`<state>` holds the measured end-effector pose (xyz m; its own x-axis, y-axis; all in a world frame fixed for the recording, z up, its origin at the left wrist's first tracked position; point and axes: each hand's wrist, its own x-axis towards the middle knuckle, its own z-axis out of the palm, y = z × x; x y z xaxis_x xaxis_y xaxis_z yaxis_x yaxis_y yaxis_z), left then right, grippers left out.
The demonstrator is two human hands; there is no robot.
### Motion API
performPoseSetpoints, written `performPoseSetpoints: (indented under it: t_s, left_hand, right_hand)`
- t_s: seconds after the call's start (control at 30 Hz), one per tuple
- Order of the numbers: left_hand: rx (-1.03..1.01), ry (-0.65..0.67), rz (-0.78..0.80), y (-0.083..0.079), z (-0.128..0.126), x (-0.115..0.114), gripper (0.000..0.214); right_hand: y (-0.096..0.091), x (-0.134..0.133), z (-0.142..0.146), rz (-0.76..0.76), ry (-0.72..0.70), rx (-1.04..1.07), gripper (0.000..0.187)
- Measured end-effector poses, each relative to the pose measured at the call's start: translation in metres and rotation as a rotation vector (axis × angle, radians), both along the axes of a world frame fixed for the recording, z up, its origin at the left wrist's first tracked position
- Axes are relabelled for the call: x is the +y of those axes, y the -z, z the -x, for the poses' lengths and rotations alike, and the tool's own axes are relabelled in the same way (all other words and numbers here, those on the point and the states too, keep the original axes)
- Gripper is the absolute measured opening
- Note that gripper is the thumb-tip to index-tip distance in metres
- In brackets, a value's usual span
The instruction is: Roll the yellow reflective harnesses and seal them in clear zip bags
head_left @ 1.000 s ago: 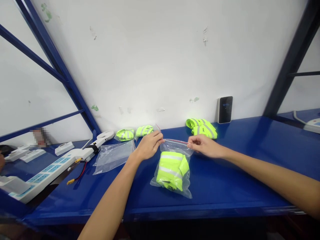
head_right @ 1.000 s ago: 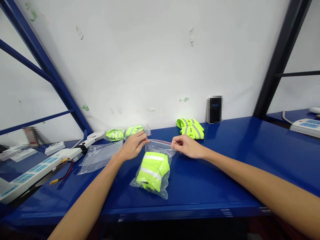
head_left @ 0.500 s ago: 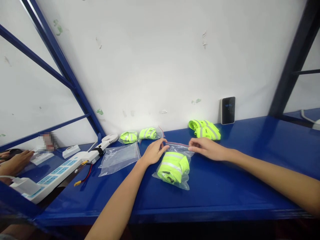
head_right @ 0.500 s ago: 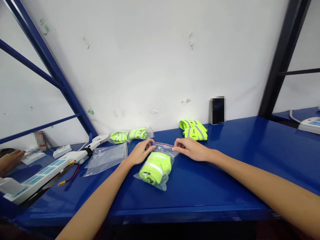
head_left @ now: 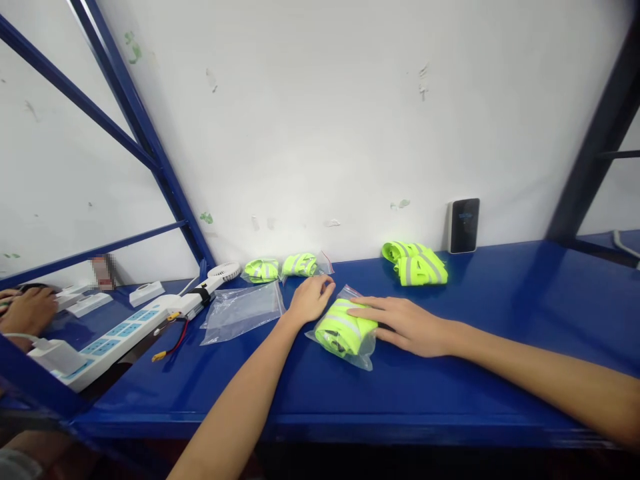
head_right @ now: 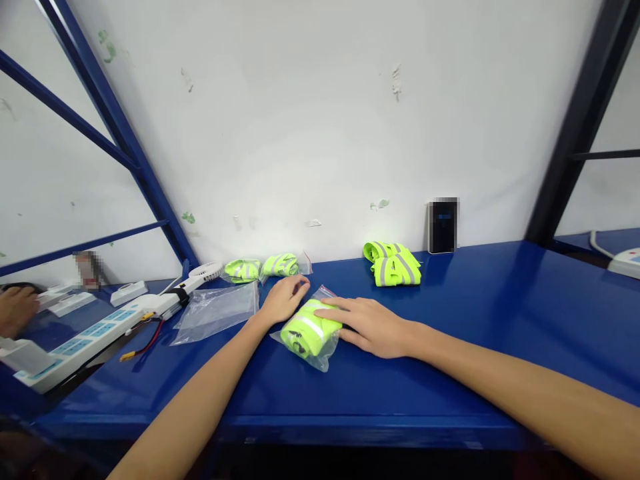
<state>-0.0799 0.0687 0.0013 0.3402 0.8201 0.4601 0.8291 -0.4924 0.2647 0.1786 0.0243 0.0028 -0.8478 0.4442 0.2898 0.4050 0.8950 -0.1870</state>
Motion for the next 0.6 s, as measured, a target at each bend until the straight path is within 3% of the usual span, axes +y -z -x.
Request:
performPoseSetpoints:
  t_s: [0.17,0.27,0.4,0.5,0.6]
  left_hand:
    - [-0.038,-0.33,-0.149,-0.007,0.02,0.006,0.024]
    - [-0.011,-0.48,-0.147,-0.007,0.028,0.008,0.022]
    - [0.014,-0.576,-0.137,-0.006,0.029,0.006,0.022]
    - [-0.021,-0.665,-0.075,-0.006,0.028,0.006,0.022]
    - [-0.072,-0.684,-0.007,-0.003,0.027,0.006,0.024]
  right_hand:
    - [0.001,0.021,-0.001,-0.292,0.147,0.17,0.044]
    - [-0.011,0.046,0.004,-0.37,0.338,0.282,0.044]
    - [-0.023,0.087,0.016,-0.323,0.533,0.224,0.051]
    - [-0.023,0.109,0.018,-0.213,0.459,0.01,0.058]
    - [-0.025,0.116,0.003,-0.218,0.425,0.0,0.047]
